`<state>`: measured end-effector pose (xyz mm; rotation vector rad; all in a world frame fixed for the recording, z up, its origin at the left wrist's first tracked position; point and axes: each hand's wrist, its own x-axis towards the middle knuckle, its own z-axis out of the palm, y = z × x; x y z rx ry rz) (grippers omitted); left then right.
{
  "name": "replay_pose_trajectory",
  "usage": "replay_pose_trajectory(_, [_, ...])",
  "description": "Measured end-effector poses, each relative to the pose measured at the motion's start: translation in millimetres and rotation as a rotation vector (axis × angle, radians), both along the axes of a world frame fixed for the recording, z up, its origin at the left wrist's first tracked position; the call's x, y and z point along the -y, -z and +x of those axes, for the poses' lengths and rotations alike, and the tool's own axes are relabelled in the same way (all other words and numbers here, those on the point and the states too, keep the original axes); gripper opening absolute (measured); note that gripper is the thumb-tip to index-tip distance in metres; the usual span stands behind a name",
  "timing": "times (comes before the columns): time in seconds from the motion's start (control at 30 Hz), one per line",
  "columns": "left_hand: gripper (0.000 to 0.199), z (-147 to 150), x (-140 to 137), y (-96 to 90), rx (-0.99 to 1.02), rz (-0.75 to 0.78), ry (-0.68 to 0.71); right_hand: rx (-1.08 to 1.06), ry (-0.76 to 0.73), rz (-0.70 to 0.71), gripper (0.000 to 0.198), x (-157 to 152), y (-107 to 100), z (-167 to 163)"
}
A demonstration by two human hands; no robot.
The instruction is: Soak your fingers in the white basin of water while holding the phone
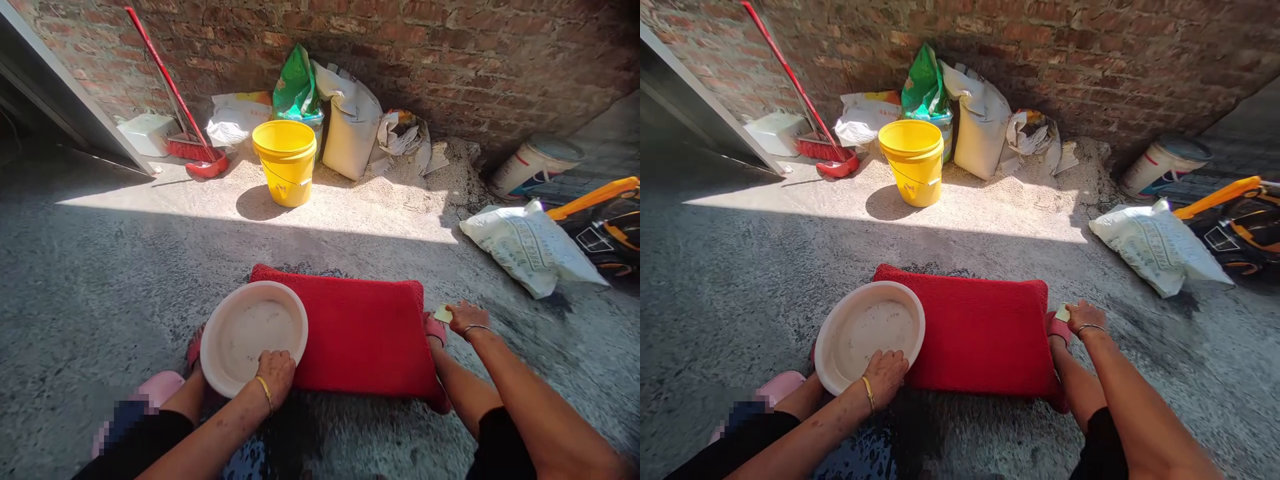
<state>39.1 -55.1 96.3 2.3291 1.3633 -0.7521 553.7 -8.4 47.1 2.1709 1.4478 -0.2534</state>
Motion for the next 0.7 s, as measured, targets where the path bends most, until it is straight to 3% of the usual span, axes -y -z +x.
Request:
replay_pose_trajectory(0.1, [0.026,-6,-2,4.4,-0.021,-0.004,-0.015,-0.075,-0.078,0.018,0.047,-12,-4,-36])
replay_pose_trajectory(0.3, [0.03,-10,-4,11.7,-0.048,-0.013,0.013,-0.394,-0.447,0.074,0.048,-52,2,-207])
replay_pose_trajectory(0.4, [0.03,-6,-6,8.2,-0.05,-0.008,0.033,-0.463,-0.549,0.062,0.05,-58,12,-253])
replay_pose_trajectory(0.5, [0.03,-1,-9,2.6,-0.047,-0.008,0.041,-0.432,-0.539,0.035,0.053,-50,19,-234])
replay_pose_trajectory(0.57, [0.028,2,-9,-0.1,-0.039,-0.014,0.044,-0.359,-0.459,0.008,0.057,-35,19,-190])
replay_pose_trajectory(0.7, [0.026,5,-6,-1.3,-0.004,0.003,0.031,-0.129,-0.125,-0.07,0.052,7,-2,-85])
